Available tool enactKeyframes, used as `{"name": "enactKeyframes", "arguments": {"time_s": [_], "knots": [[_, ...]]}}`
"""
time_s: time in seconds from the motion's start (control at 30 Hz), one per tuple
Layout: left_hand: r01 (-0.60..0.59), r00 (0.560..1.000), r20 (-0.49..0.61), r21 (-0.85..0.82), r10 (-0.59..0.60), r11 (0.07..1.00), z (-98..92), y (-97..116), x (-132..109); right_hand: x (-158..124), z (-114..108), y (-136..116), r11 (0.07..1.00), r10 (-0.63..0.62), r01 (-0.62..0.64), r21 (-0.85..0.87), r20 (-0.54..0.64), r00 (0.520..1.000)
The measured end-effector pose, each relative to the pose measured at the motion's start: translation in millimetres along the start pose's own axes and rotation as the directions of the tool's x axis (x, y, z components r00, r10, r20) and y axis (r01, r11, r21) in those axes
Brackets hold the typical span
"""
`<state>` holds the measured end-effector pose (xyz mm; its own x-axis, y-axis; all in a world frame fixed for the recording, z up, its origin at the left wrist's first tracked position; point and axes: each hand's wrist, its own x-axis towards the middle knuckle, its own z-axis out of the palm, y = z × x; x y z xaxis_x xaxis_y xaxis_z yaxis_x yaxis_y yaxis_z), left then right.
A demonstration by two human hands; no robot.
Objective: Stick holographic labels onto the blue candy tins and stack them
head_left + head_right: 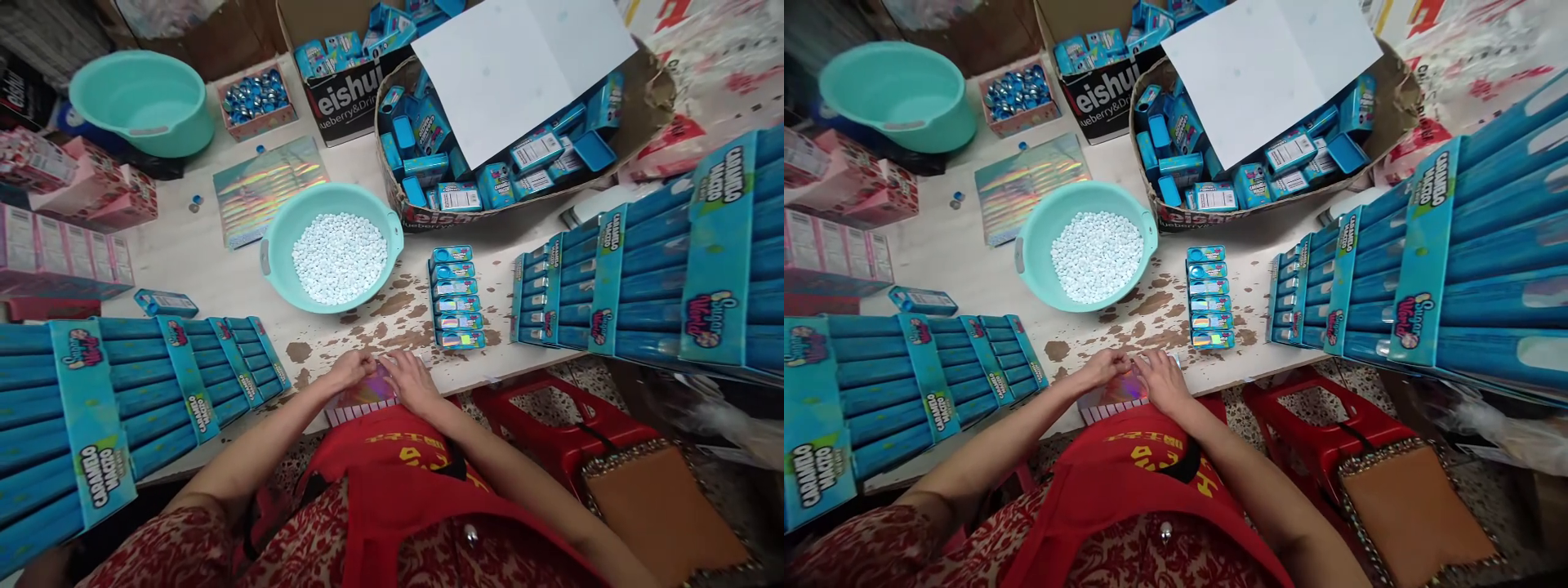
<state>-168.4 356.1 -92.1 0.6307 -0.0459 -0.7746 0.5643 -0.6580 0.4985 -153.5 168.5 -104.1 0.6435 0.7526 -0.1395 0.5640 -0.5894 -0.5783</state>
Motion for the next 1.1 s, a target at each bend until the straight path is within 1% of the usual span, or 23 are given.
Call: {"name": "enactKeyframes", "arguments": {"time_s": [0.07, 0.13, 0.23, 0.37, 0.4, 0.47, 0.5, 0.53, 0.57, 0.6, 0.63, 0.67, 0.7, 0.77, 0.8, 0.83, 0.9, 0.97, 1.03, 1.1], "knots": [[0.022, 0.999, -0.025, 0.001, -0.022, 1.000, 1.7, 0, 2, -1, 2, 0, 0.997, -0.041, 0.045, -0.059, 0.062, 0.997], [0.026, 0.999, -0.038, -0.006, -0.026, 1.000, 2.5, 0, 3, -4, 2, 1, 0.992, -0.092, 0.099, -0.074, 0.093, 0.991], [0.036, 0.998, -0.048, 0.014, -0.035, 0.999, 3.7, 0, 5, -6, 0, 2, 0.990, -0.121, 0.125, -0.063, 0.067, 0.990], [0.060, 0.995, -0.087, 0.124, -0.049, 0.991, 7.0, 1, 6, -4, -9, -1, 0.995, -0.087, 0.088, -0.041, 0.034, 0.996], [0.062, 0.993, -0.107, 0.157, -0.045, 0.986, 7.6, 2, 6, -4, -14, -2, 0.998, -0.061, 0.061, -0.012, 0.012, 0.998], [0.041, 0.984, -0.178, 0.189, -0.007, 0.981, 7.8, 6, 2, -4, -28, -3, 0.994, 0.024, -0.018, 0.104, -0.062, 0.998], [0.003, 0.976, -0.217, 0.161, 0.033, 0.987, 7.3, 10, -1, -5, -37, -3, 0.981, 0.078, -0.058, 0.183, -0.100, 0.992], [-0.066, 0.966, -0.243, 0.095, 0.087, 0.993, 6.6, 15, -4, -6, -46, -3, 0.960, 0.132, -0.094, 0.264, -0.130, 0.983], [-0.159, 0.956, -0.251, -0.005, 0.153, 0.987, 5.7, 21, -7, -6, -56, -2, 0.933, 0.179, -0.120, 0.339, -0.148, 0.973], [-0.257, 0.945, -0.237, -0.121, 0.224, 0.959, 4.9, 28, -10, -7, -66, -1, 0.904, 0.214, -0.135, 0.406, -0.157, 0.964], [-0.333, 0.936, -0.198, -0.233, 0.290, 0.914, 4.2, 36, -12, -7, -75, 0, 0.876, 0.241, -0.142, 0.461, -0.164, 0.957], [-0.371, 0.929, -0.141, -0.327, 0.343, 0.869, 3.6, 45, -13, -6, -82, 1, 0.852, 0.268, -0.149, 0.503, -0.173, 0.948], [-0.374, 0.924, -0.081, -0.395, 0.374, 0.839, 2.8, 54, -13, -5, -88, 3, 0.834, 0.297, -0.158, 0.528, -0.189, 0.936], [-0.322, 0.931, 0.005, -0.462, 0.365, 0.826, -0.7, 72, -9, 0, -97, 9, 0.829, 0.357, -0.185, 0.528, -0.246, 0.901], [-0.301, 0.937, 0.015, -0.468, 0.348, 0.831, -4.0, 81, -6, 4, -99, 14, 0.840, 0.386, -0.204, 0.503, -0.289, 0.876], [-0.302, 0.941, -0.001, -0.450, 0.337, 0.841, -8.7, 90, -1, 9, -101, 19, 0.855, 0.406, -0.222, 0.468, -0.339, 0.849], [-0.366, 0.930, -0.087, -0.332, 0.358, 0.869, -22.0, 108, 11, 22, -105, 34, 0.878, 0.433, -0.251, 0.407, -0.455, 0.778], [-0.441, 0.893, -0.186, -0.174, 0.410, 0.880, -38.3, 126, 26, 39, -110, 51, 0.875, 0.468, -0.279, 0.395, -0.546, 0.695], [-0.473, 0.857, -0.261, -0.051, 0.445, 0.880, -53.4, 143, 43, 58, -117, 68, 0.850, 0.521, -0.317, 0.421, -0.581, 0.626], [-0.474, 0.832, -0.310, 0.034, 0.460, 0.880, -63.5, 157, 60, 76, -123, 82, 0.819, 0.571, -0.362, 0.444, -0.579, 0.582]]}}
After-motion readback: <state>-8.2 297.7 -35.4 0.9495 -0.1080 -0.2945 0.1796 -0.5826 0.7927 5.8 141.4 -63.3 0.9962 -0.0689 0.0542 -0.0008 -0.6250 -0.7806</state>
